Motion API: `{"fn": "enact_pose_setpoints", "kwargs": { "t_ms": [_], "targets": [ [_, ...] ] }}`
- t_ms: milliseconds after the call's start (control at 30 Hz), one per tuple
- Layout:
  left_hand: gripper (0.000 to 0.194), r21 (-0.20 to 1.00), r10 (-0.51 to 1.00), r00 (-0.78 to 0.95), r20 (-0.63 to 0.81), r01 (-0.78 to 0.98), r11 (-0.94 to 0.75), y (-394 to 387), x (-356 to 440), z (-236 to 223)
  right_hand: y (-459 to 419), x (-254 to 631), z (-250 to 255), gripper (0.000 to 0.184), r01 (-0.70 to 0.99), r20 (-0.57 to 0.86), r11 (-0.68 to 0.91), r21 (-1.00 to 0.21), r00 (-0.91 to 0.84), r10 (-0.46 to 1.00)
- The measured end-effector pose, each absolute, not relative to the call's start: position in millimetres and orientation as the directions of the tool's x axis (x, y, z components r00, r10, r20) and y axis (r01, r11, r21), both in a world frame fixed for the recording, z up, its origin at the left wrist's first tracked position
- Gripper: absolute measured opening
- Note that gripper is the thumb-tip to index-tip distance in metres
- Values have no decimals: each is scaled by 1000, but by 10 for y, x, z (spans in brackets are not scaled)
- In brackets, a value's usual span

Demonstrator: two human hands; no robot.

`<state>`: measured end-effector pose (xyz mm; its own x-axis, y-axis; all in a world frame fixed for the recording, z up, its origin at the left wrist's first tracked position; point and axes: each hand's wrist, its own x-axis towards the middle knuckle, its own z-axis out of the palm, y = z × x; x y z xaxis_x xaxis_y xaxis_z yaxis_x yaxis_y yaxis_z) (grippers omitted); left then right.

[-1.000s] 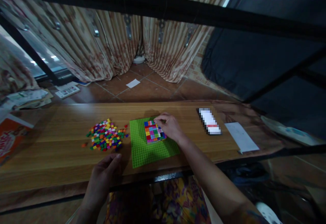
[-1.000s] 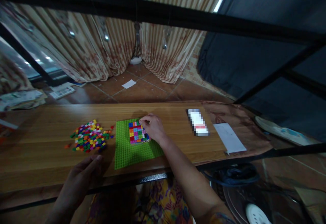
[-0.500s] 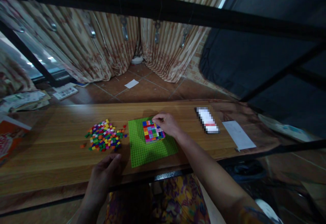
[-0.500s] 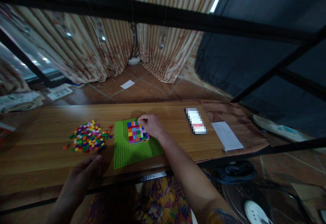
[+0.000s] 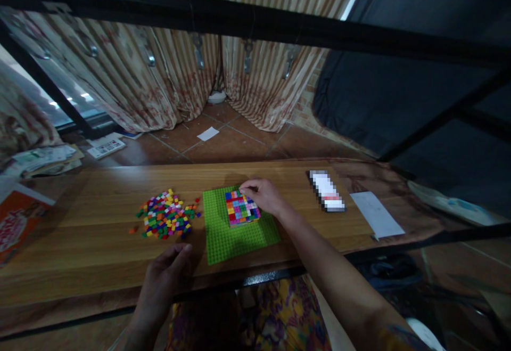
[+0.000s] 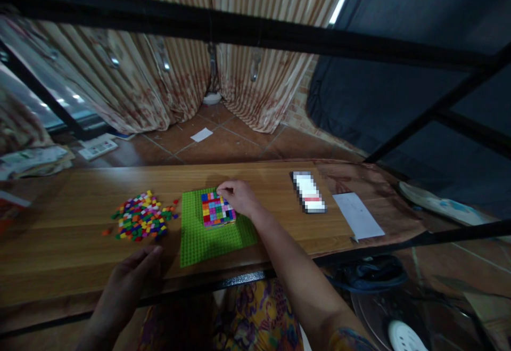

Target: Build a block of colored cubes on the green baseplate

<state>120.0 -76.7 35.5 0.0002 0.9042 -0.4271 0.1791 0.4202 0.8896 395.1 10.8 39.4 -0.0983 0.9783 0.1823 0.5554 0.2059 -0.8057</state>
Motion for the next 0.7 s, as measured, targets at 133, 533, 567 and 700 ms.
{"fn": "enact_pose_setpoints", "kwargs": {
  "t_ms": [133, 533, 567, 700],
  "targets": [
    [42, 888, 907, -2, -421, 202, 413, -786, 1231, 416, 96, 3991, 282, 14, 490, 178, 203, -848, -97, 979],
    [36, 894, 896, -6, -444, 68, 443, -789, 1274, 405, 211, 4061, 401, 11, 509, 6, 104, -854, -191, 982],
    [36, 893, 894, -6, -447, 59, 447, -789, 1281, 416, 221, 4070, 401, 11, 503, -11, 96, -859, -204, 979],
    [36, 890, 891, 7, -454, 56, 452, -782, 1285, 428, 245, 4096, 386, 11, 459, -42, 75, -885, -238, 970]
  ]
}}
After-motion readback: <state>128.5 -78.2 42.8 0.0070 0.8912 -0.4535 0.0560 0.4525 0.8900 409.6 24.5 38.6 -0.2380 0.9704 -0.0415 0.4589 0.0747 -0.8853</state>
